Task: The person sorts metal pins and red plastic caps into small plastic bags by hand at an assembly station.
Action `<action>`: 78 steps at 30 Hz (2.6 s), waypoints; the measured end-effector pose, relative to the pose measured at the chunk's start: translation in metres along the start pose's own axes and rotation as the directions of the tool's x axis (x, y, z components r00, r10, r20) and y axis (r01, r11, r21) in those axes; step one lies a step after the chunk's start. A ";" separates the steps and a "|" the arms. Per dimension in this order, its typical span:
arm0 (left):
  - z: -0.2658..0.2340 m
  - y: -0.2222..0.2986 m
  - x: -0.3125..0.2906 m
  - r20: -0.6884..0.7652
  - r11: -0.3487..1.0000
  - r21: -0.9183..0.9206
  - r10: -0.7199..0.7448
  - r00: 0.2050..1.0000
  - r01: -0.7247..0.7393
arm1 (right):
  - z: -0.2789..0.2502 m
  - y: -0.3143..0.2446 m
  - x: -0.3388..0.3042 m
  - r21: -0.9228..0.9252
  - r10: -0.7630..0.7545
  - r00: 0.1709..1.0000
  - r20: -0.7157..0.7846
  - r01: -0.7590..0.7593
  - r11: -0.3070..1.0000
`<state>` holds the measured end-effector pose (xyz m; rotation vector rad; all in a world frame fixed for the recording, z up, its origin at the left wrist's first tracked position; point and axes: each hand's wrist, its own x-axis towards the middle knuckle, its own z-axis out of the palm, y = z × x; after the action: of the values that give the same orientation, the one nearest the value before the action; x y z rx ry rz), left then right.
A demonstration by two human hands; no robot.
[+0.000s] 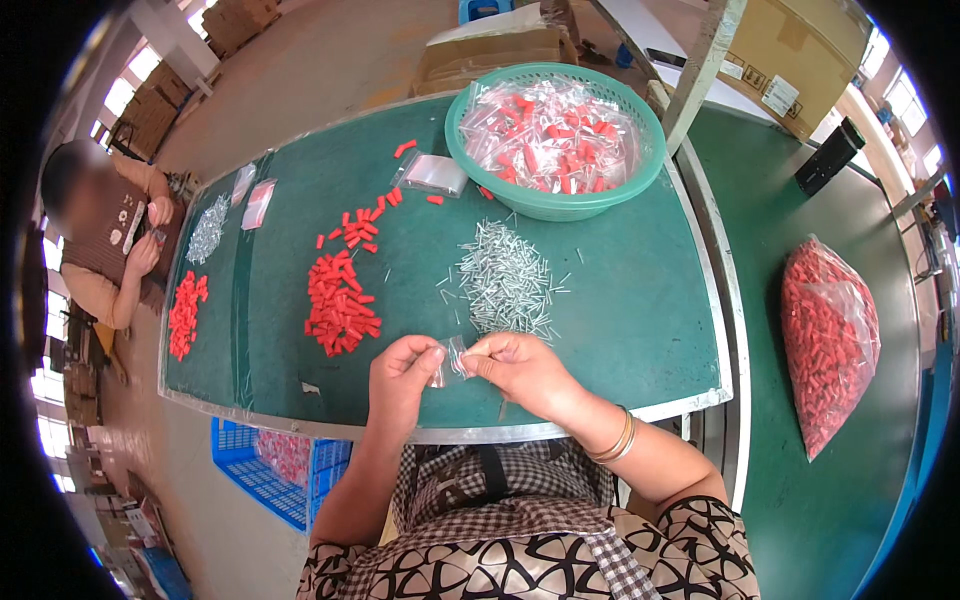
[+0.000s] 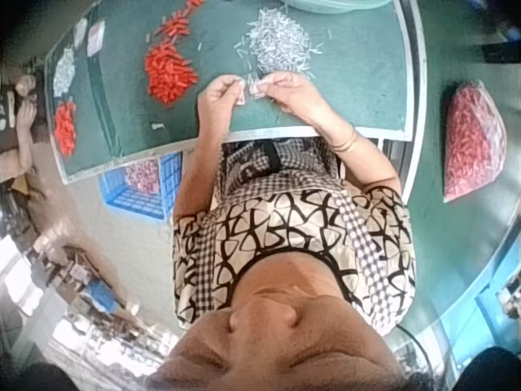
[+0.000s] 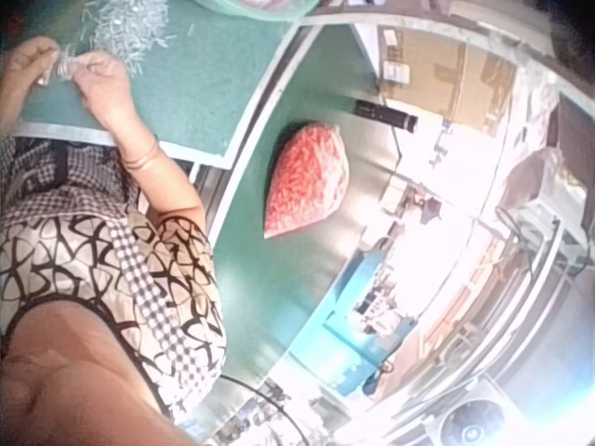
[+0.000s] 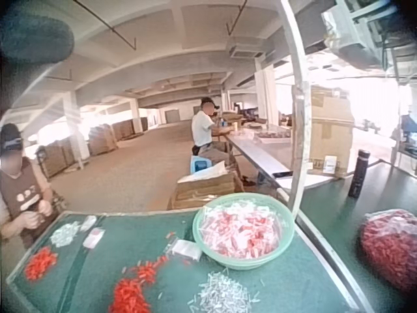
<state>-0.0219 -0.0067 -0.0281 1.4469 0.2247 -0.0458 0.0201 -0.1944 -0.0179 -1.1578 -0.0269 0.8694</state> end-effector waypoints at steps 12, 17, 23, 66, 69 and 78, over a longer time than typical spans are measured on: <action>0.013 0.007 -0.013 0.002 0.577 0.671 0.627 0.779 -0.466 | 0.016 0.007 0.002 -0.694 -0.639 0.763 -0.102 0.405 0.595; 0.018 -0.005 -0.010 -0.110 0.845 0.424 0.406 0.907 -0.327 | 0.024 0.011 0.003 -0.806 -0.701 0.713 -0.024 0.401 0.435; 0.021 0.002 -0.008 -0.014 0.743 0.522 0.498 0.867 -0.418 | 0.022 0.013 0.007 -0.767 -0.696 0.712 -0.094 0.394 0.506; -0.012 0.021 0.043 0.049 0.711 0.658 0.289 0.956 -0.248 | -0.008 0.000 0.004 -0.625 -0.547 0.828 0.127 0.495 0.604; -0.011 0.023 0.075 0.434 0.228 0.764 0.511 0.742 -0.604 | -0.009 -0.001 0.003 -0.610 -0.526 0.839 0.140 0.491 0.621; 0.011 0.038 0.100 0.737 -0.210 0.669 0.063 0.673 -0.713 | -0.009 -0.003 0.004 -0.619 -0.572 0.806 0.152 0.529 0.581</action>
<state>0.0841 -0.0020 -0.0075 2.9468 -1.0850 0.0307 0.0282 -0.1993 -0.0208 -1.6895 -0.6577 0.2317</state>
